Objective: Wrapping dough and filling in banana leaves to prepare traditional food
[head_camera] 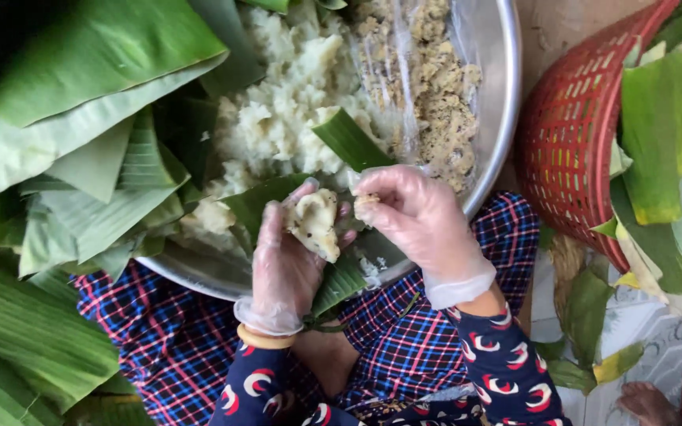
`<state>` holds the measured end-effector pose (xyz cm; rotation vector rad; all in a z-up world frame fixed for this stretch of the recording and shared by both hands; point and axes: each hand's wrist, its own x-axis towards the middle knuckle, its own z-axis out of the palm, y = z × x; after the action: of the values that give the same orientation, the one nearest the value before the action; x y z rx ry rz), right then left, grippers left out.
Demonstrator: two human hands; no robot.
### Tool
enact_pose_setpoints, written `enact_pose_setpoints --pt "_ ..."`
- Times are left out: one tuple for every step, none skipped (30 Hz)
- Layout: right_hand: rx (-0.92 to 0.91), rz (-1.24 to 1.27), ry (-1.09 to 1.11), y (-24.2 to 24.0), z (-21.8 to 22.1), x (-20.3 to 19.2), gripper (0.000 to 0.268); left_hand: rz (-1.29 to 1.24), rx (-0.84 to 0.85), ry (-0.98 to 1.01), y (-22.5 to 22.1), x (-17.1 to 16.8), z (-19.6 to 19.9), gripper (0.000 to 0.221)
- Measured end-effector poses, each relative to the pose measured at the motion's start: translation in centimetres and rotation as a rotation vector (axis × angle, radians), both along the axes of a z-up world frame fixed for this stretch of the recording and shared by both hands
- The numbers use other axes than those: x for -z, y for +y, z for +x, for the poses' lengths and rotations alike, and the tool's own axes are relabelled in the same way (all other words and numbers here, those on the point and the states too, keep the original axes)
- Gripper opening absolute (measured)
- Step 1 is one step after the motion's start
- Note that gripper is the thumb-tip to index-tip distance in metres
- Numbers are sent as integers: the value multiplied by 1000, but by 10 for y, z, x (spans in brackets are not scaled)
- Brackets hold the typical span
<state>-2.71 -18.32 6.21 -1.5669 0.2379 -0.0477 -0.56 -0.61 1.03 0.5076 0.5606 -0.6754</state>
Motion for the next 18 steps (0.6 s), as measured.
enact_pose_setpoints --pt "-8 1 -1 2 -1 -10 26 1 -8 -1 1 0 1 63" --pt "3 -141 -17 4 -1 -19 23 23 -9 13 1 1 2 56" --pt "18 -284 -29 5 -2 -28 19 42 -5 32 0 3 2 50" --pt "14 -286 -25 -12 0 -26 19 40 -9 36 1 5 1 50" --pt "48 -520 -19 -30 3 -25 16 34 -24 -6 0 7 0 48" --pt "81 -754 -14 -48 6 -24 13 28 -39 -48 -1 8 -1 47" --pt "79 -757 -12 -55 9 -20 13 26 -40 -45 1 11 -4 47" --pt "-88 -969 158 -63 12 -17 24 -1 -54 -70 2 14 -7 51" --pt "-250 -1175 330 -72 18 -14 38 -30 -62 -102 2 16 -5 56" --pt "-242 -1179 329 -68 13 -17 38 -35 -58 -107 0 14 -2 56" --pt "-157 -1155 51 -63 9 -16 33 -71 -66 -82 1 13 -4 57" --pt "-69 -1112 -223 -58 4 -15 29 -108 -74 -59 2 12 -6 59" --pt "-65 -1102 -218 -32 4 -22 29 -97 -70 -56 4 9 -7 59" --pt "-124 -907 -153 -7 3 -31 42 -216 -49 -80 5 5 -8 55" --pt "-178 -714 -95 16 4 -42 57 -339 -25 -110 5 0 -8 53" --pt "-170 -707 -98 34 -10 -21 57 -331 -17 -113 8 -7 -9 53" --pt "-288 -806 -109 52 -23 0 68 -285 -19 -170 11 -13 -12 49" --pt "-406 -904 -118 72 -36 21 88 -239 -20 -228 15 -19 -14 52"
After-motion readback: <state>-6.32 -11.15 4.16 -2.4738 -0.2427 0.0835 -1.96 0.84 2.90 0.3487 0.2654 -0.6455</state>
